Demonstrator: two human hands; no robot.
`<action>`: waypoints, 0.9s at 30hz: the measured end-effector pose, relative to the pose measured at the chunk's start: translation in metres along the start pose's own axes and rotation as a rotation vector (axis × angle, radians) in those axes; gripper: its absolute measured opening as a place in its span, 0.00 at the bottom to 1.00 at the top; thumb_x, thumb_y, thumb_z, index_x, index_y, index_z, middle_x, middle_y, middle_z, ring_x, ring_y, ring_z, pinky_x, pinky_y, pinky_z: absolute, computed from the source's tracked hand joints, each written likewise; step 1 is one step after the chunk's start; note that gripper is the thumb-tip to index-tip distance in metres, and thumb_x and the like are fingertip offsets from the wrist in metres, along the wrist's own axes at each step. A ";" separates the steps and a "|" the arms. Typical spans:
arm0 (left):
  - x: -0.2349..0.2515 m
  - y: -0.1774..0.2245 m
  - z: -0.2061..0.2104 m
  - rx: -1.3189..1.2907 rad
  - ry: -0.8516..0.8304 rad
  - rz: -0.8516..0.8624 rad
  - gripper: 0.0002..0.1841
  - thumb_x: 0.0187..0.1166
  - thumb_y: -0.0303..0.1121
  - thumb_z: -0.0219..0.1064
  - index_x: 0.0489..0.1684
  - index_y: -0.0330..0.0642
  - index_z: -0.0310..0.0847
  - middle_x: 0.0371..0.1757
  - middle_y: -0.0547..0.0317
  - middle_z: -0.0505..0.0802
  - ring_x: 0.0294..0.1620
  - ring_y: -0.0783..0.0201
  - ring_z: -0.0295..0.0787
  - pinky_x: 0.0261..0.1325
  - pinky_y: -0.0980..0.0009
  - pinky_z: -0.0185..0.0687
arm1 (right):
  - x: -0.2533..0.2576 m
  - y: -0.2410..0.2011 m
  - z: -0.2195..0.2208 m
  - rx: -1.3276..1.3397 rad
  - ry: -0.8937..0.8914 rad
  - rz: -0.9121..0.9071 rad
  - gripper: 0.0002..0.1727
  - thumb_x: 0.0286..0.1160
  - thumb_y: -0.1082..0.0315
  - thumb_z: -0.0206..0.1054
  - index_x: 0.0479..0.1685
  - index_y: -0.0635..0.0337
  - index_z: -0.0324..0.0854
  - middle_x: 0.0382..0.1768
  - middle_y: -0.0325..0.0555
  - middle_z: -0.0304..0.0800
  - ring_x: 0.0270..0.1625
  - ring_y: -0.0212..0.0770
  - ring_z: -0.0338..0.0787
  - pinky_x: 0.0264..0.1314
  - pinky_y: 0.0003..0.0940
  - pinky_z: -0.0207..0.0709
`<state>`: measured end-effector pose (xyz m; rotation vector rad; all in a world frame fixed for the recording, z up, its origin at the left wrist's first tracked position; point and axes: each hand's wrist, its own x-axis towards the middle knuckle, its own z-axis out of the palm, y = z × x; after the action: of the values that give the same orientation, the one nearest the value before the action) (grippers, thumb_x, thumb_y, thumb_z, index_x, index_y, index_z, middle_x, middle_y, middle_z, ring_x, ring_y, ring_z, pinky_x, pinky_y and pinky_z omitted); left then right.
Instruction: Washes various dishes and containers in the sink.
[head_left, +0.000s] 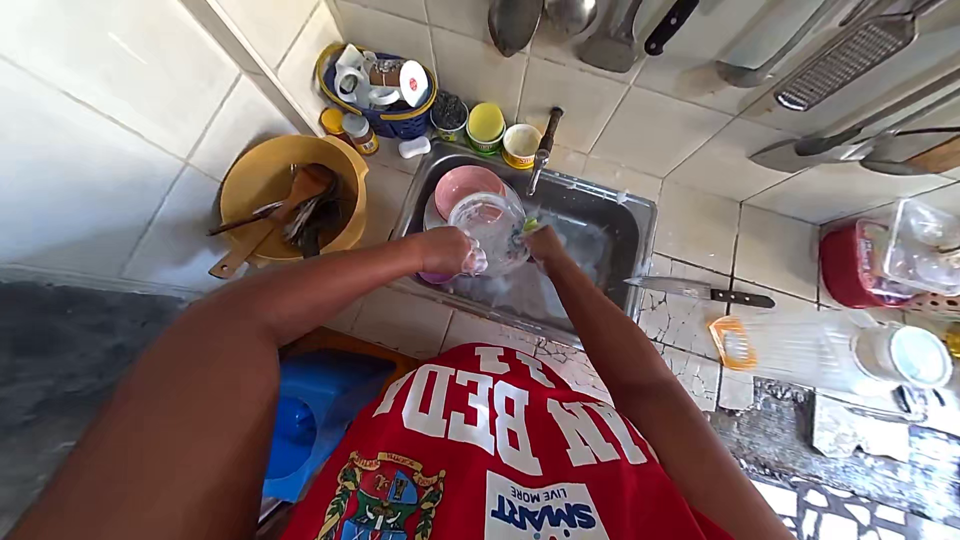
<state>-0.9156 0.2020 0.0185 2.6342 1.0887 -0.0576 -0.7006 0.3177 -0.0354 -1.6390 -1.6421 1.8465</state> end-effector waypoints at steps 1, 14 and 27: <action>-0.007 -0.016 -0.001 0.033 -0.007 -0.049 0.09 0.84 0.28 0.61 0.44 0.38 0.90 0.47 0.46 0.94 0.53 0.44 0.92 0.59 0.44 0.84 | 0.009 -0.016 0.004 -0.065 0.017 -0.014 0.20 0.83 0.66 0.66 0.70 0.65 0.78 0.57 0.61 0.89 0.51 0.53 0.93 0.53 0.52 0.89; -0.014 -0.108 0.043 0.050 0.134 -0.422 0.11 0.83 0.22 0.60 0.48 0.36 0.91 0.54 0.44 0.94 0.64 0.43 0.89 0.72 0.45 0.79 | 0.085 -0.066 0.033 -0.358 0.101 0.035 0.20 0.85 0.57 0.62 0.60 0.66 0.85 0.53 0.63 0.92 0.52 0.57 0.94 0.59 0.60 0.85; 0.014 -0.113 0.012 -0.062 0.005 -0.437 0.19 0.83 0.38 0.66 0.67 0.38 0.85 0.63 0.38 0.91 0.62 0.36 0.89 0.64 0.37 0.81 | 0.047 0.046 -0.004 0.856 0.036 -0.040 0.26 0.93 0.52 0.52 0.80 0.58 0.68 0.62 0.53 0.87 0.59 0.48 0.91 0.61 0.47 0.88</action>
<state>-0.9836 0.2842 -0.0234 2.2969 1.6186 -0.1054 -0.6923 0.3362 -0.0978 -1.2137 -0.6628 2.0447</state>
